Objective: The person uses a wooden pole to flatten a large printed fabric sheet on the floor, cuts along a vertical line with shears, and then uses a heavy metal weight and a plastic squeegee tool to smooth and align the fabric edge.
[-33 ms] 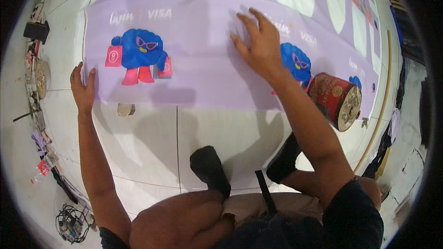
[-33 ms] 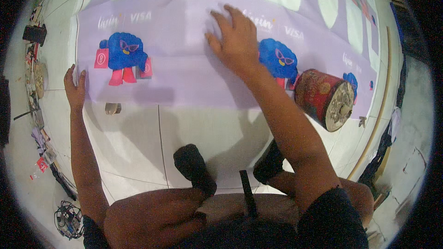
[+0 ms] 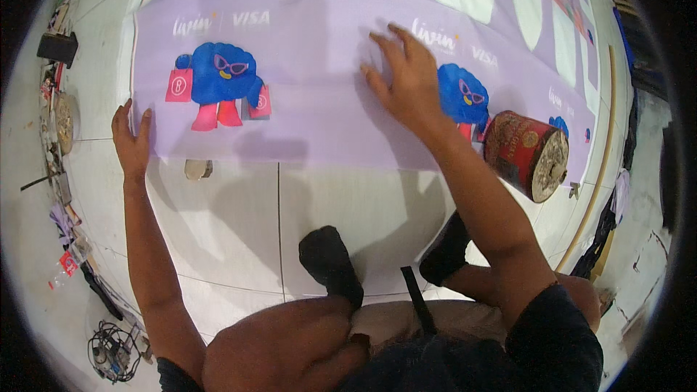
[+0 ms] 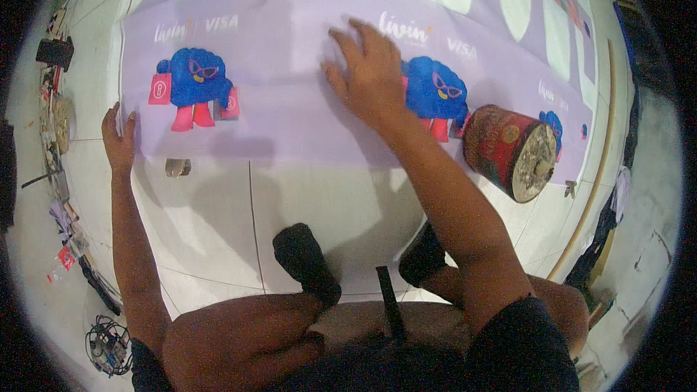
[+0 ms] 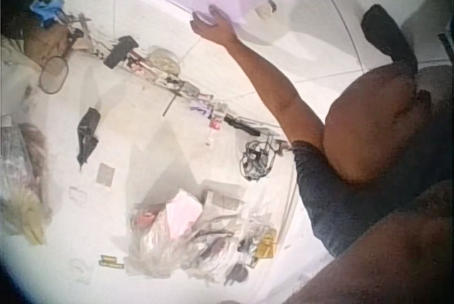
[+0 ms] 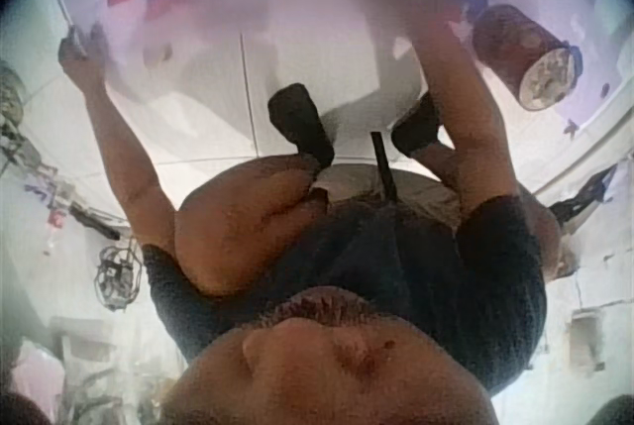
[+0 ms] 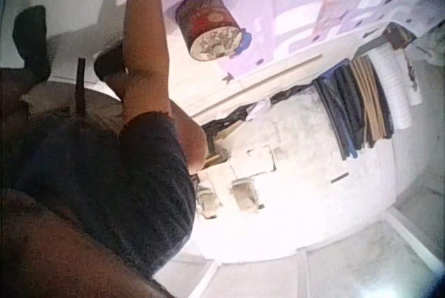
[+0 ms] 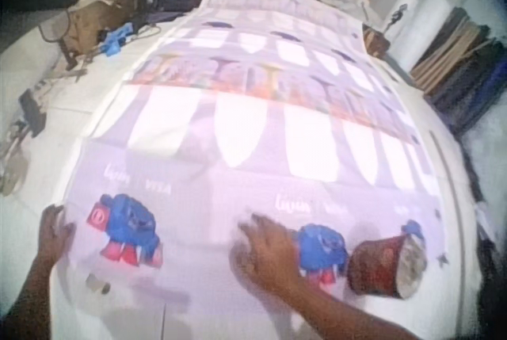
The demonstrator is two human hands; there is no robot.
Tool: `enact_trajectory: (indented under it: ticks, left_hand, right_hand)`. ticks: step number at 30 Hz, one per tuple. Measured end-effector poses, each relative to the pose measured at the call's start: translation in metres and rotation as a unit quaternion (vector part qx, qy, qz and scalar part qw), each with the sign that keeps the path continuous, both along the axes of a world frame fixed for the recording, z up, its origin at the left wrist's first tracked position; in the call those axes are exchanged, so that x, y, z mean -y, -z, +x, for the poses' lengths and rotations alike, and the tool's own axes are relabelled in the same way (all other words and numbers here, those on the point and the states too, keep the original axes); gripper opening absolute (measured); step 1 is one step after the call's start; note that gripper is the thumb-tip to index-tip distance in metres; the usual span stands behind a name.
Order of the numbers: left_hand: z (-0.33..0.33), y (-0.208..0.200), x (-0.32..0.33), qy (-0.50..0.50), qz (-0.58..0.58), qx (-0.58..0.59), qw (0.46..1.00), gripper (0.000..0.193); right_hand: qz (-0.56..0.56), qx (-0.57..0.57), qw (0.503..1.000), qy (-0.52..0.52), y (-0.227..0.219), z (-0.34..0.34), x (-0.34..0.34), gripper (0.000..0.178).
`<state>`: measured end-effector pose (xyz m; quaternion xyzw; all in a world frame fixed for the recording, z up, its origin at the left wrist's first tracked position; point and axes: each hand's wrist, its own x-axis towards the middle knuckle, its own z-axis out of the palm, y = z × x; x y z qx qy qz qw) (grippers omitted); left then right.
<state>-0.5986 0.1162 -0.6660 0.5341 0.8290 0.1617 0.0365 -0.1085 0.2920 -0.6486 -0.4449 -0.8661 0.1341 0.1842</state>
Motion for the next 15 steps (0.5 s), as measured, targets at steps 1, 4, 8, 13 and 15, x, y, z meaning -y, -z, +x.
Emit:
enact_trajectory:
  ticks: [1,4,8,13,15]
  left_hand:
    - [0.001,0.001,0.009,0.001,-0.009,0.007,1.000,0.060]
    - [0.016,0.003,0.014,0.007,-0.030,0.022,0.999,0.062]
    - [0.017,0.007,0.011,0.016,-0.061,0.011,0.998,0.066]
    - [0.008,0.010,0.006,0.015,-0.066,0.023,0.997,0.069]
    - [0.010,0.011,0.004,0.010,-0.073,0.022,0.997,0.069]
  right_hand:
    - [-0.021,0.003,1.000,-0.019,0.001,0.004,0.019,0.054]
    - [-0.044,0.039,0.997,-0.042,0.005,0.012,0.056,0.055]
    - [-0.036,0.079,0.995,-0.050,0.016,0.009,0.066,0.056]
    - [-0.038,0.084,0.994,-0.053,0.020,0.008,0.062,0.057]
    - [-0.042,0.087,0.994,-0.054,0.020,0.010,0.062,0.057]
